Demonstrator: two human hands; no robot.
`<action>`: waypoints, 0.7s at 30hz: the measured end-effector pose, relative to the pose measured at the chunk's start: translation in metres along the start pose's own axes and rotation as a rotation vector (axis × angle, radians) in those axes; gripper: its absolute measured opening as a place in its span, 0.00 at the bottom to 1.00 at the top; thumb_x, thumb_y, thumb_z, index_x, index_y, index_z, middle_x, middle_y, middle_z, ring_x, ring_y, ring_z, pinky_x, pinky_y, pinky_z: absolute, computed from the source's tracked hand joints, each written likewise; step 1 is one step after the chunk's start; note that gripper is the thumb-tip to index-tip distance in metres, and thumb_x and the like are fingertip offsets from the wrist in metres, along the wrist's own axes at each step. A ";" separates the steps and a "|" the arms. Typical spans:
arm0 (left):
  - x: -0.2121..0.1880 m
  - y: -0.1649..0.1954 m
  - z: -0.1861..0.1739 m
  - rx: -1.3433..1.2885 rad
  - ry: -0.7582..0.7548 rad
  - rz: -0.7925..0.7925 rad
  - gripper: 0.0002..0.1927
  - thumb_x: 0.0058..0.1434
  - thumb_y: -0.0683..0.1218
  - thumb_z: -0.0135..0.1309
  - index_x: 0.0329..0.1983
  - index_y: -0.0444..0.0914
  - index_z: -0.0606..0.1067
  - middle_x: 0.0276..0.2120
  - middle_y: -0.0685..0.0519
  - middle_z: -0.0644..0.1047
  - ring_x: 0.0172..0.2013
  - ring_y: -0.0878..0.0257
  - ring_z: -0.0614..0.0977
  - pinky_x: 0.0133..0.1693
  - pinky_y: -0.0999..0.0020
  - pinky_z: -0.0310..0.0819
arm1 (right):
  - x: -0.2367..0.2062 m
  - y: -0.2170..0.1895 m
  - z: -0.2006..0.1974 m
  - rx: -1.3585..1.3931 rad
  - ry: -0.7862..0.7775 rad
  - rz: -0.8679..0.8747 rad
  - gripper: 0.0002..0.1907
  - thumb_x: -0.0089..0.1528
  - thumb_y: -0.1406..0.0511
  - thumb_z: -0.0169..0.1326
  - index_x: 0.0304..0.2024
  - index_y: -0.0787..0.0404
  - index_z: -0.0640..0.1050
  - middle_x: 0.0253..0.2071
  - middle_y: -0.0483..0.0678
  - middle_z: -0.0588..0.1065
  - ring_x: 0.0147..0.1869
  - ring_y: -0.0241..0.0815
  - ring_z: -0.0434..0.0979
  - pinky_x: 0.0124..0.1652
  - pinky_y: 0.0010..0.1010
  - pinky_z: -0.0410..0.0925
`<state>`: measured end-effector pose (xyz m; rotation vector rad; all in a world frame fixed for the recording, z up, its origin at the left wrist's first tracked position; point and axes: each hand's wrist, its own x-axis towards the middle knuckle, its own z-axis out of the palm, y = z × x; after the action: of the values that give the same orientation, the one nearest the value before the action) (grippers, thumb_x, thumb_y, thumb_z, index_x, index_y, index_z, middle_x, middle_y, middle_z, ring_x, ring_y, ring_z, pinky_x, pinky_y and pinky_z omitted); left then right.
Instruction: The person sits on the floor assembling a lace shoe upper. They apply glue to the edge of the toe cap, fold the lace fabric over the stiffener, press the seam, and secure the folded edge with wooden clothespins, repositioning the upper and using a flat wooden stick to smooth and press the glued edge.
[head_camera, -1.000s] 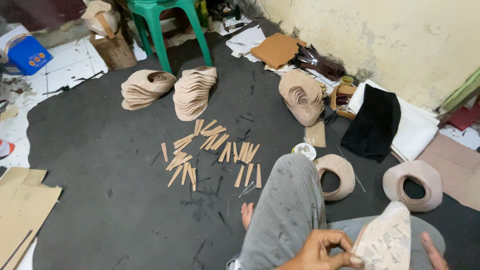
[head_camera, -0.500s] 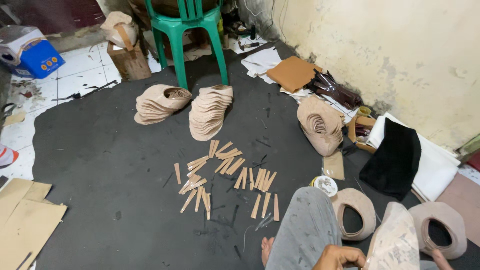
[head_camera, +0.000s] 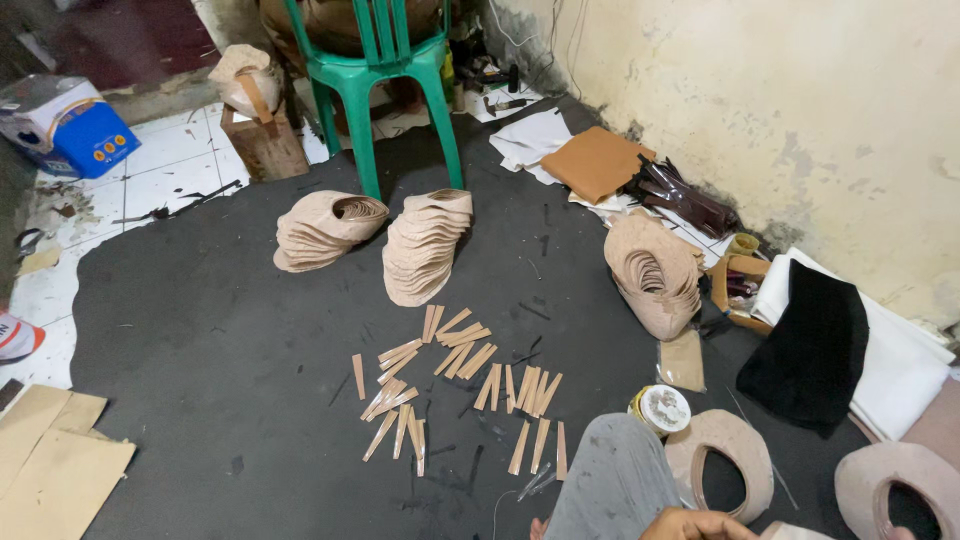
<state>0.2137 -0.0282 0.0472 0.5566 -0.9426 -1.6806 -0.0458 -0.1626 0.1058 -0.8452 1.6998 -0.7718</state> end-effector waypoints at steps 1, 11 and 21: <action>0.004 0.008 0.004 0.007 0.018 0.000 0.07 0.73 0.36 0.57 0.52 0.29 0.78 0.40 0.50 0.81 0.46 0.66 0.82 0.53 0.70 0.75 | 0.002 -0.007 0.003 -0.008 -0.005 -0.002 0.32 0.59 0.49 0.57 0.64 0.45 0.72 0.52 0.50 0.73 0.56 0.46 0.76 0.54 0.45 0.68; 0.059 0.118 0.089 0.651 -0.228 0.052 0.08 0.72 0.42 0.59 0.46 0.31 0.81 0.35 0.43 0.81 0.38 0.58 0.83 0.44 0.65 0.76 | 0.000 -0.024 -0.040 -0.762 -0.191 -0.226 0.30 0.56 0.49 0.63 0.60 0.44 0.76 0.46 0.46 0.75 0.51 0.42 0.79 0.50 0.39 0.71; 0.171 0.051 0.127 1.014 0.252 0.235 0.17 0.63 0.40 0.58 0.56 0.34 0.76 0.55 0.43 0.78 0.57 0.50 0.79 0.58 0.59 0.70 | -0.048 -0.084 -0.168 -0.791 0.024 -0.477 0.25 0.51 0.57 0.69 0.49 0.58 0.81 0.38 0.45 0.77 0.28 0.39 0.81 0.30 0.35 0.72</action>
<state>0.0930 -0.1565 0.1781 1.2255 -1.5728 -0.8011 -0.1833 -0.1533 0.2415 -1.8345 1.8588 -0.3854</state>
